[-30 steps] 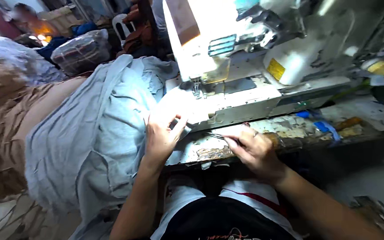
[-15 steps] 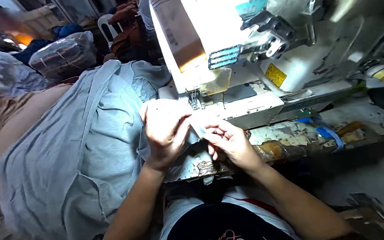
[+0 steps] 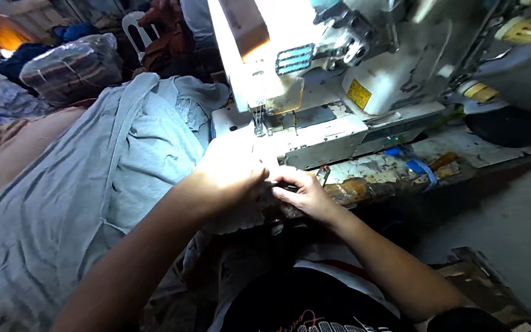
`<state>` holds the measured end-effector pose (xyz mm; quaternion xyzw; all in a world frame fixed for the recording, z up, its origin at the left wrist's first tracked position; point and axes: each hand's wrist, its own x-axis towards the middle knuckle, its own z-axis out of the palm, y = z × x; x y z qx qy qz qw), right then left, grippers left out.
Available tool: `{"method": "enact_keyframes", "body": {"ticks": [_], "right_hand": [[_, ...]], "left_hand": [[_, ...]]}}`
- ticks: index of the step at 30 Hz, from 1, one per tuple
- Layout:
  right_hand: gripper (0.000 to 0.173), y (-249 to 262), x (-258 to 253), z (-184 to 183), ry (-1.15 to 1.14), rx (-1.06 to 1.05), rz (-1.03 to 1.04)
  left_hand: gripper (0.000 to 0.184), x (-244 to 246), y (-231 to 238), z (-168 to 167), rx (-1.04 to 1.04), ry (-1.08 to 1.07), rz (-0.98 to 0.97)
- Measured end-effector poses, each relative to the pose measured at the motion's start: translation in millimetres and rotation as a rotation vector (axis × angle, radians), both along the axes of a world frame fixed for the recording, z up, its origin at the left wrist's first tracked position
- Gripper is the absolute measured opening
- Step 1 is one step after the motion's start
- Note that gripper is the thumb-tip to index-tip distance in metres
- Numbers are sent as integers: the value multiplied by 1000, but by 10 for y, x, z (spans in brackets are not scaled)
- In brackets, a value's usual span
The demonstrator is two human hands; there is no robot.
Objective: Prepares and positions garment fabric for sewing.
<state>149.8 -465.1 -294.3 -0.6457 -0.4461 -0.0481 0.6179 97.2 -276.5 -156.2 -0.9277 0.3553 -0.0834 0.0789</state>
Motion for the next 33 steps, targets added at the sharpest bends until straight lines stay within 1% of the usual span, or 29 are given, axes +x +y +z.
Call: {"method": "enact_keyframes", "body": {"ticks": [1,2,4,8,10,15,19,25,30,33], "right_hand": [[11,25,-3,-53,63,31,-7],[12,43,-33,-84,92,73,-12],[14,49,-113,-122,88,117,-38],[15,50,-107,-150,72,156,-51],[15,75,-38,-174,57,145,-52],[10,171,152,-163,62,126,-59],[9,195,212,-146,78,123,-54],[10,209,250,-137,62,120,-58],[11,218,266,-146,7,105,-78],[12,220,269,-135,10,99,-81]], "left_hand": [[17,-14,18,47,17,11,16],[15,-8,57,78,15,11,38],[16,67,157,81,-9,8,77],[24,175,273,95,-9,-8,12],[26,254,315,110,-21,-19,-11],[31,379,406,264,-32,-25,35],[33,384,440,306,-74,-59,60],[33,386,466,339,-107,-86,81],[33,414,508,299,-134,-102,134],[34,351,455,295,-139,-118,107]]}}
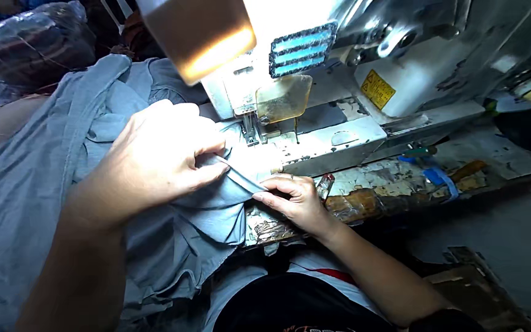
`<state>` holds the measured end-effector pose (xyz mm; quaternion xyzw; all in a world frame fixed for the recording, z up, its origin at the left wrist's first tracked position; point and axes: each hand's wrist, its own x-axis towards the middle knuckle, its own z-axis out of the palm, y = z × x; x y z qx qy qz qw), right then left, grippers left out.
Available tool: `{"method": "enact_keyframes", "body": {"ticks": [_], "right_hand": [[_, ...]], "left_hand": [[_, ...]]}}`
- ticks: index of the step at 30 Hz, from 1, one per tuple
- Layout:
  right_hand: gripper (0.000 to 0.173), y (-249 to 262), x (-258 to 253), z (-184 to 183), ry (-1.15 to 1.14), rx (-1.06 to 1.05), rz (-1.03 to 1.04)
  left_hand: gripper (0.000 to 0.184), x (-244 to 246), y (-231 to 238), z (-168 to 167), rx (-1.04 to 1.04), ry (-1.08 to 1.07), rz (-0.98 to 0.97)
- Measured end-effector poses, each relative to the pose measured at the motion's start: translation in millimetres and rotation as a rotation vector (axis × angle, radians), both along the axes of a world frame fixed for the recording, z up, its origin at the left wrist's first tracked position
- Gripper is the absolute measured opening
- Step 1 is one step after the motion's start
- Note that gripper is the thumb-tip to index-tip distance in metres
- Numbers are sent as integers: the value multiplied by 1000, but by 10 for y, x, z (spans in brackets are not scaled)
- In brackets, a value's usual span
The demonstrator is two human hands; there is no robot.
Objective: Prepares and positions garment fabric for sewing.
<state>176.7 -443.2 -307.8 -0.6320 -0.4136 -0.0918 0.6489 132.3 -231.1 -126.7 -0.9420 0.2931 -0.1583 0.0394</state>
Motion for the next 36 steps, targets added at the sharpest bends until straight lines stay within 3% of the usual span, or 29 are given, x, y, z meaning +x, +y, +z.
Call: {"method": "enact_keyframes", "body": {"ticks": [24,27,31,36], "right_hand": [[11,-22,-8,105,24,37,58],[14,-139,-218,172,102,8,64],[17,-213,-430,119,95,34,49],[17,-187,-388,99,105,24,59]], "left_hand": [[35,-58,52,1,-61,-76,4],[43,-233,-88,-279,-116,-136,-65],[32,-392,-106,-958,-134,-182,-21],[36,-361,-106,-864,-99,-204,72]]}}
